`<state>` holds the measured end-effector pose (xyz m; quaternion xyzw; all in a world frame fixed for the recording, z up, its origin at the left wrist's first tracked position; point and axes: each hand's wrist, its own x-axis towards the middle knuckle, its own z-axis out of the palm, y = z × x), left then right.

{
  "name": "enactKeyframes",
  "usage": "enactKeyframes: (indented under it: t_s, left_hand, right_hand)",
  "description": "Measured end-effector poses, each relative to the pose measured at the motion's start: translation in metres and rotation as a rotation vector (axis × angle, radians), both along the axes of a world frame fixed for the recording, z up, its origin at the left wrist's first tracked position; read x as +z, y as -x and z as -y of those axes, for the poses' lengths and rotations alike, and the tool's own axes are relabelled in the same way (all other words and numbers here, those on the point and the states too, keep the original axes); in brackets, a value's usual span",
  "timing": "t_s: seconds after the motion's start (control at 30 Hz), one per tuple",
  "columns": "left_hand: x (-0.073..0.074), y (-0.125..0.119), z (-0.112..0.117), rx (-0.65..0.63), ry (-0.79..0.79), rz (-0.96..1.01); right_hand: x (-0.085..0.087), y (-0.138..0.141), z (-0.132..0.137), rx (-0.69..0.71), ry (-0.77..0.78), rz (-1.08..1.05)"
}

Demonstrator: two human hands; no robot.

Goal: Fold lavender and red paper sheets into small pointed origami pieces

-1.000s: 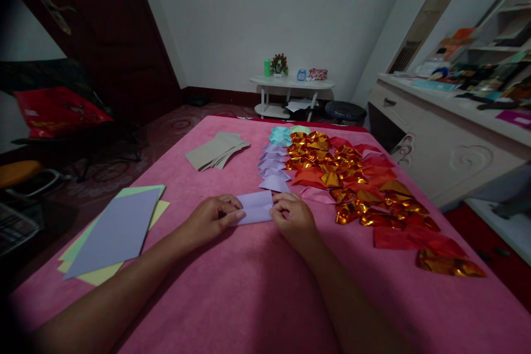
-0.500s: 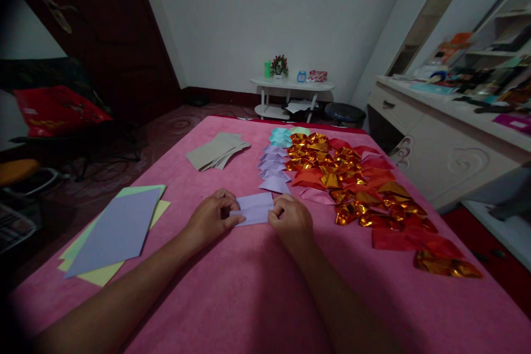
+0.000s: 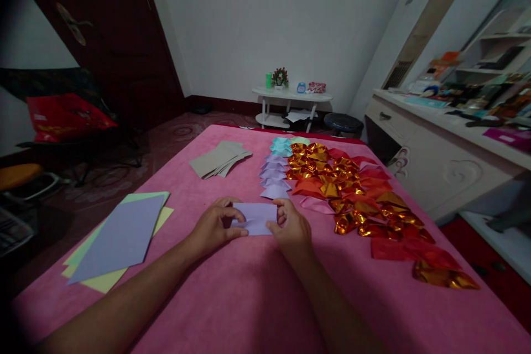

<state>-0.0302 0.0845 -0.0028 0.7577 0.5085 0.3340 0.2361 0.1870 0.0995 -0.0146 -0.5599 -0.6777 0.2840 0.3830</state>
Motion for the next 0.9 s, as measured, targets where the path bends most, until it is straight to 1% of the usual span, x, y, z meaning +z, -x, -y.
enactKeyframes:
  t_s: [0.13, 0.2, 0.3, 0.33, 0.4, 0.47, 0.6, 0.67, 0.77, 0.83, 0.9]
  left_hand:
    - [0.000, -0.002, 0.001, 0.003, 0.046, 0.095]
    - [0.000, -0.004, 0.002, -0.002, 0.134, 0.252]
    - [0.002, -0.008, 0.003, 0.026, 0.277, 0.548]
    - [0.003, -0.010, 0.004, 0.048, 0.301, 0.618]
    - [0.005, -0.012, 0.005, 0.080, 0.314, 0.697]
    - [0.007, -0.014, 0.005, 0.098, 0.314, 0.729]
    - [0.008, -0.015, 0.007, 0.128, 0.277, 0.720]
    - [0.009, -0.015, 0.008, 0.143, 0.256, 0.712]
    - [0.010, -0.016, 0.009, 0.166, 0.244, 0.710]
    - [0.011, -0.016, 0.009, 0.175, 0.249, 0.709]
    - [0.012, -0.016, 0.010, 0.169, 0.263, 0.706]
  right_hand:
    - [0.001, 0.000, 0.002, 0.051, 0.036, -0.256]
    - [0.004, 0.000, 0.003, 0.067, 0.070, -0.362]
    - [0.009, 0.002, 0.006, 0.033, 0.076, -0.504]
    - [0.011, 0.004, 0.007, 0.016, 0.062, -0.543]
    - [0.013, 0.006, 0.010, -0.003, 0.031, -0.588]
    - [0.014, 0.009, 0.013, 0.003, 0.025, -0.595]
    - [0.018, 0.013, 0.017, 0.017, 0.058, -0.609]
    - [0.021, 0.013, 0.018, -0.027, -0.005, -0.616]
    - [0.026, 0.010, 0.020, -0.089, -0.165, -0.569]
    - [0.027, 0.008, 0.023, -0.069, -0.213, -0.490]
    - [0.027, 0.007, 0.024, -0.026, -0.202, -0.424]
